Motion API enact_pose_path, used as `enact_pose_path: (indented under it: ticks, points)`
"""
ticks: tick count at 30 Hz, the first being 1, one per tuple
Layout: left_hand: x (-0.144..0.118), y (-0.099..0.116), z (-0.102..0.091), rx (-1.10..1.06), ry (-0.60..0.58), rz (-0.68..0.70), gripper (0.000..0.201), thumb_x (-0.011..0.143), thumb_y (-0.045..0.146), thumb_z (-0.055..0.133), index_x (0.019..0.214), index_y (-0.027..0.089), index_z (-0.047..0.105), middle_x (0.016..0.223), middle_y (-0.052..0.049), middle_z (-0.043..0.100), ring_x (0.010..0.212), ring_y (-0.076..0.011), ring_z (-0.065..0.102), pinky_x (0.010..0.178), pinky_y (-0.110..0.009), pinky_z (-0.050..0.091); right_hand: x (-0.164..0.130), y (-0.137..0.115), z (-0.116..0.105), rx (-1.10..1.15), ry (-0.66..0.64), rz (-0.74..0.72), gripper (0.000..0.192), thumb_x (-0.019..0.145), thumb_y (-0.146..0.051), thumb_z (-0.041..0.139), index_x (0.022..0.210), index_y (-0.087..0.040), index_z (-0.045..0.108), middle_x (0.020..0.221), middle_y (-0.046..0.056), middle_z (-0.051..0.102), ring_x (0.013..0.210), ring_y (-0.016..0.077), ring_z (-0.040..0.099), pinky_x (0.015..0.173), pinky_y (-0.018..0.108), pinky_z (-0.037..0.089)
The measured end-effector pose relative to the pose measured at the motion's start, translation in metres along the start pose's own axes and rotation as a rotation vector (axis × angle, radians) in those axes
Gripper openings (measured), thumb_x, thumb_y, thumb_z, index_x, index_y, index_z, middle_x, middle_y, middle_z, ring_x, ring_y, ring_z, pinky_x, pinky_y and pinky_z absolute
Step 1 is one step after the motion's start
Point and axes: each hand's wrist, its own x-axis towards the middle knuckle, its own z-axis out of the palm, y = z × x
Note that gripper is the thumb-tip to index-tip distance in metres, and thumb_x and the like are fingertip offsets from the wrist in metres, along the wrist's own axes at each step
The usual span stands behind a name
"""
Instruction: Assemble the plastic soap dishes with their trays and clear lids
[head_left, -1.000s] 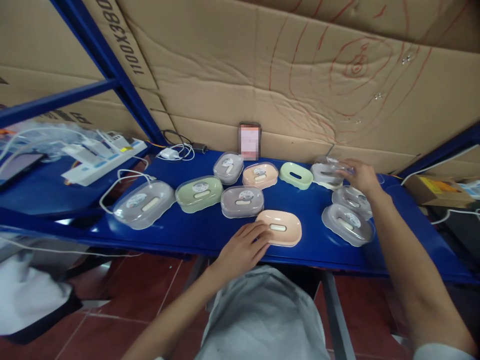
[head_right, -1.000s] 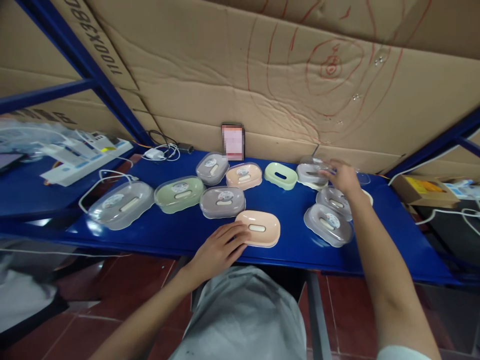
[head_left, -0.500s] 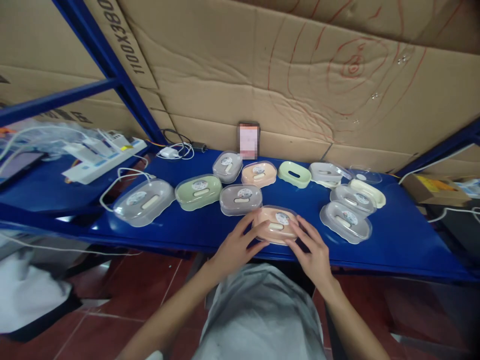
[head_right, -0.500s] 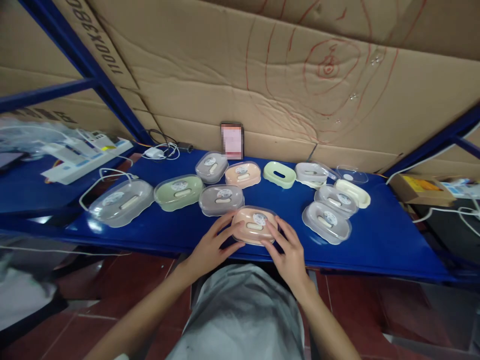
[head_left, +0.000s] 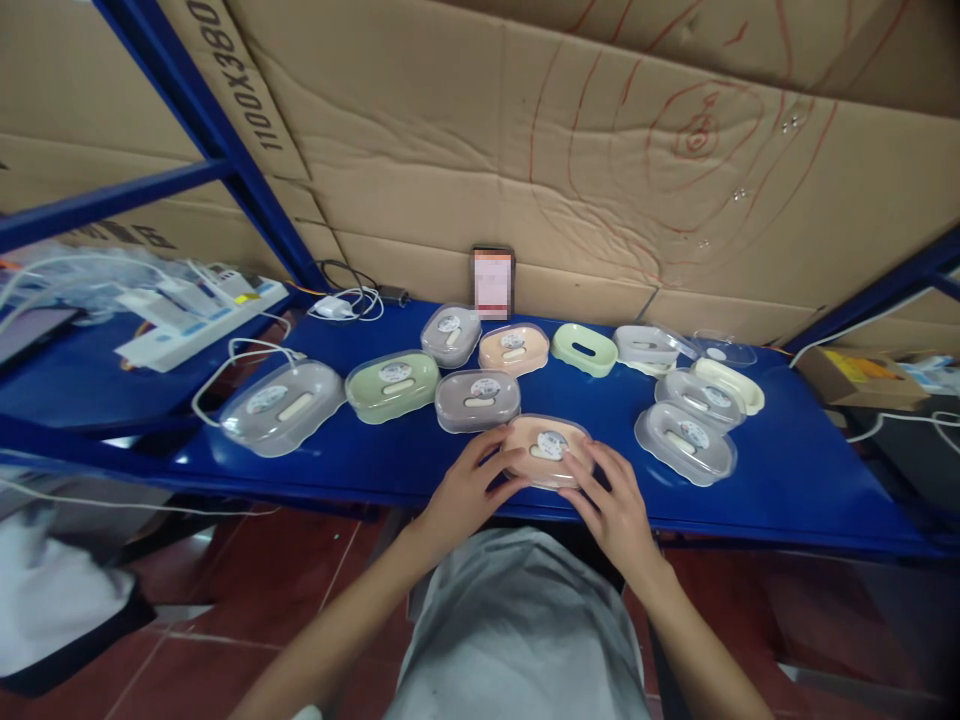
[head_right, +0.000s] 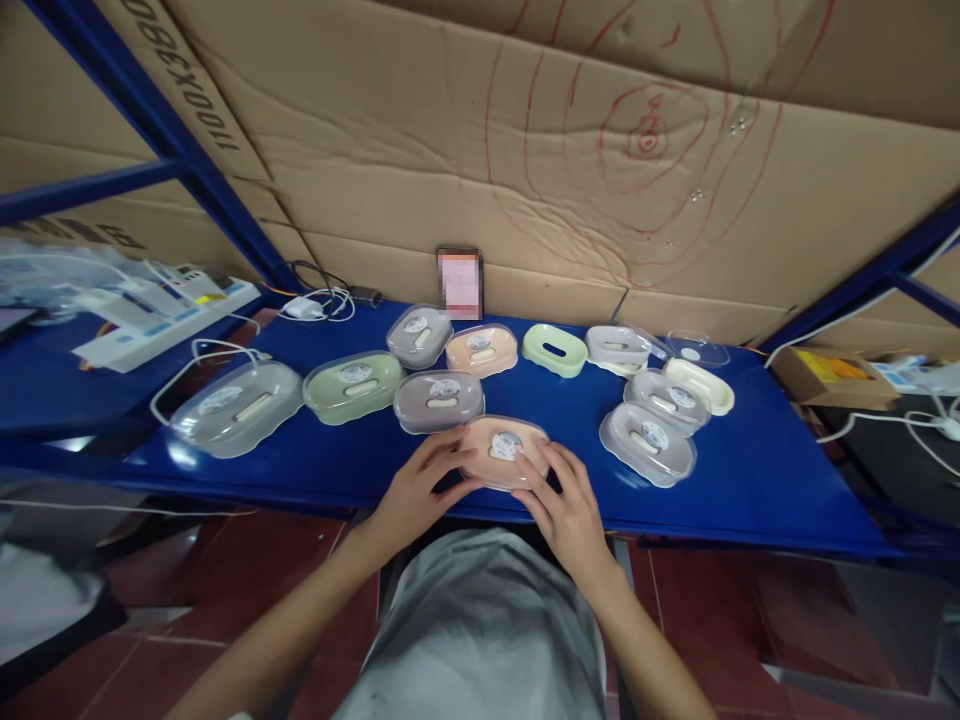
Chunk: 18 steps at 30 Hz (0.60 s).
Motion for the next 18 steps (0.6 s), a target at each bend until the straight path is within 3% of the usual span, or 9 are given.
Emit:
enact_pose_path:
  ticks: [7, 12, 15, 18]
  points:
    - [0.0009, 0.0005, 0.0002, 0.008, -0.034, 0.000, 0.032, 0.099, 0.033, 0.076, 0.128, 0.023, 0.069, 0.138, -0.014, 0.063, 0.127, -0.0282, 0.070, 0.108, -0.045, 0.063, 0.0009, -0.0040, -0.0029, -0.042, -0.009, -0.007, 0.079, 0.099, -0.019, 0.073, 0.167, -0.042, 0.040, 0.152, 0.012, 0.058, 0.139, 0.0328, 0.058, 0.110, 0.052, 0.059]
    - [0.0014, 0.0042, 0.0011, 0.046, -0.078, -0.050, 0.030, 0.097, 0.030, 0.078, 0.125, 0.022, 0.069, 0.138, -0.014, 0.060, 0.122, -0.0272, 0.071, 0.105, -0.043, 0.064, -0.0043, -0.0031, -0.0002, 0.006, -0.056, 0.097, 0.071, 0.102, -0.027, 0.070, 0.164, -0.046, 0.043, 0.157, 0.015, 0.046, 0.131, 0.0317, 0.064, 0.102, 0.050, 0.064]
    - [0.0020, 0.0058, 0.0014, 0.043, -0.097, -0.077, 0.030, 0.096, 0.029, 0.080, 0.123, 0.023, 0.069, 0.136, -0.013, 0.059, 0.119, -0.0262, 0.072, 0.103, -0.042, 0.065, -0.0050, -0.0003, 0.0005, 0.078, -0.082, 0.148, 0.063, 0.104, -0.032, 0.067, 0.162, -0.045, 0.047, 0.157, 0.014, 0.046, 0.137, 0.0325, 0.061, 0.108, 0.052, 0.061]
    - [0.0043, 0.0064, 0.0001, 0.011, -0.093, -0.095, 0.032, 0.094, 0.028, 0.082, 0.123, 0.024, 0.069, 0.137, -0.011, 0.059, 0.119, -0.0256, 0.072, 0.104, -0.042, 0.065, -0.0019, 0.0053, -0.0017, 0.186, -0.079, 0.246, 0.073, 0.101, -0.040, 0.072, 0.166, -0.040, 0.039, 0.153, 0.014, 0.052, 0.144, 0.0327, 0.057, 0.115, 0.052, 0.057]
